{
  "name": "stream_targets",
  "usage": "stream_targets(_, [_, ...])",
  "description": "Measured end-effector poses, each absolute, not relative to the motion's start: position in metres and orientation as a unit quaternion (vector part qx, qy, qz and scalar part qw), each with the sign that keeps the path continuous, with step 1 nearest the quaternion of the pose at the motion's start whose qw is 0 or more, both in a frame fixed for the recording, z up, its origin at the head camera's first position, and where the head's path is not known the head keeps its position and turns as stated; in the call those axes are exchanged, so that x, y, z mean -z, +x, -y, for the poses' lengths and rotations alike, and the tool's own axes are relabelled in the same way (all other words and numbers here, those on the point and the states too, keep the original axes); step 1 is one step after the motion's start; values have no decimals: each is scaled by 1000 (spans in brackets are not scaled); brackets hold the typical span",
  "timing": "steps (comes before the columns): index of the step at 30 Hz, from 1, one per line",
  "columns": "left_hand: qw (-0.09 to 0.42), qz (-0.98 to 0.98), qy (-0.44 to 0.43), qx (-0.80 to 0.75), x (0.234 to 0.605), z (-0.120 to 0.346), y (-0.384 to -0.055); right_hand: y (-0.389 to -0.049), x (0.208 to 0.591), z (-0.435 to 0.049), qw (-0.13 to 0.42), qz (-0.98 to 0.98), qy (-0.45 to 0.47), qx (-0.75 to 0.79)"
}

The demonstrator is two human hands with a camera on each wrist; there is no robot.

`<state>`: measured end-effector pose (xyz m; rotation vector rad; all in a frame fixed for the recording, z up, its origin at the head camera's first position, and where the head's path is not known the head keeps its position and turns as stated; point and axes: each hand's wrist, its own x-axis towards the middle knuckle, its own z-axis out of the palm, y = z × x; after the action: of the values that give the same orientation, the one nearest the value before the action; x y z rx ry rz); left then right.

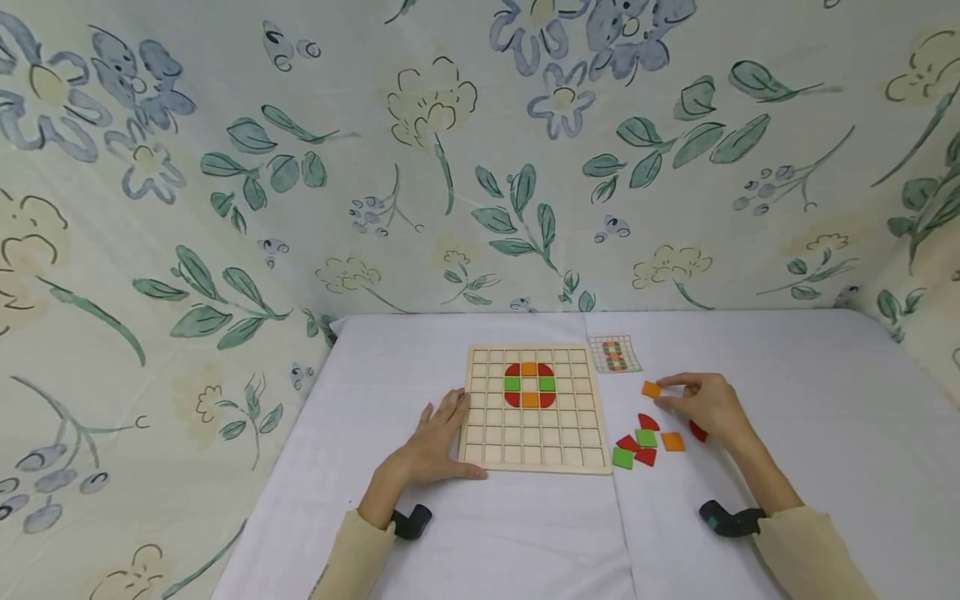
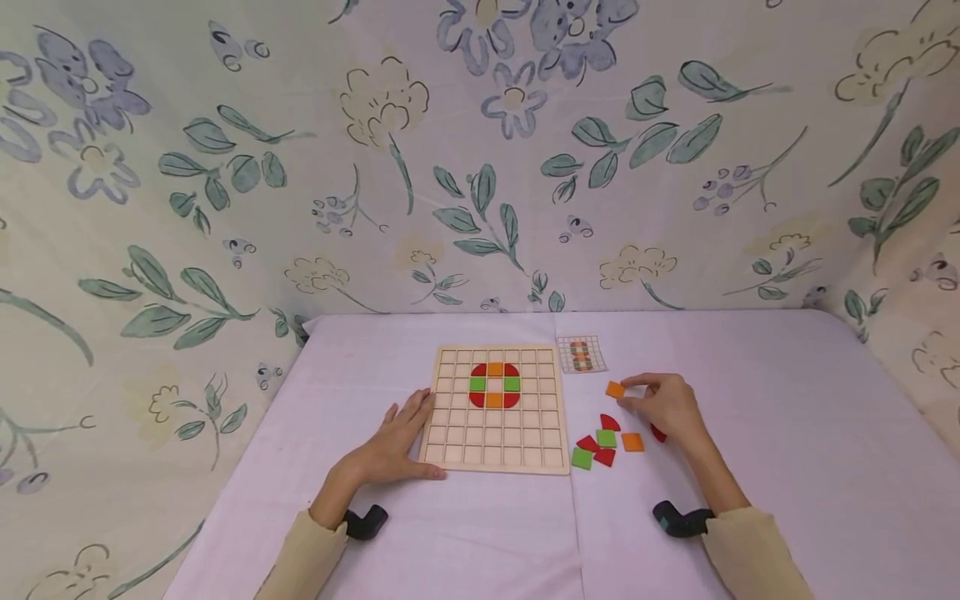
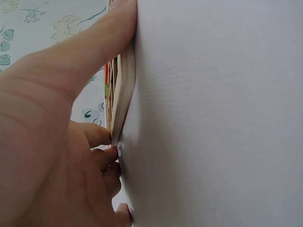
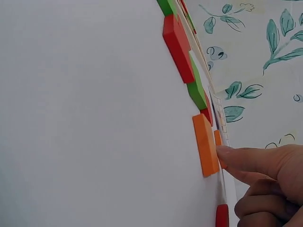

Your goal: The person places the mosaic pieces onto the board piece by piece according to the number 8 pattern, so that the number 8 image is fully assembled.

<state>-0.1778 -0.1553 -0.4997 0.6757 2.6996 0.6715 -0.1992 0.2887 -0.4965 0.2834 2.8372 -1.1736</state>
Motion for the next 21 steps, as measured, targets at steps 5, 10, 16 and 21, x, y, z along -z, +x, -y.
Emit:
stream_targets(5, [140, -933, 236, -232, 500, 156, -178, -199, 496, -287, 20, -921, 85, 379])
stream_targets(10, [141, -933, 235, -233, 500, 157, -178, -199, 492, -279, 21, -924, 80, 373])
stream_targets(16, [143, -934, 231, -234, 500, 157, -178, -197, 487, -250, 49, -918, 32, 392])
stream_targets(21, [144, -933, 230, -237, 500, 156, -178, -194, 486, -217, 68, -903, -29, 423])
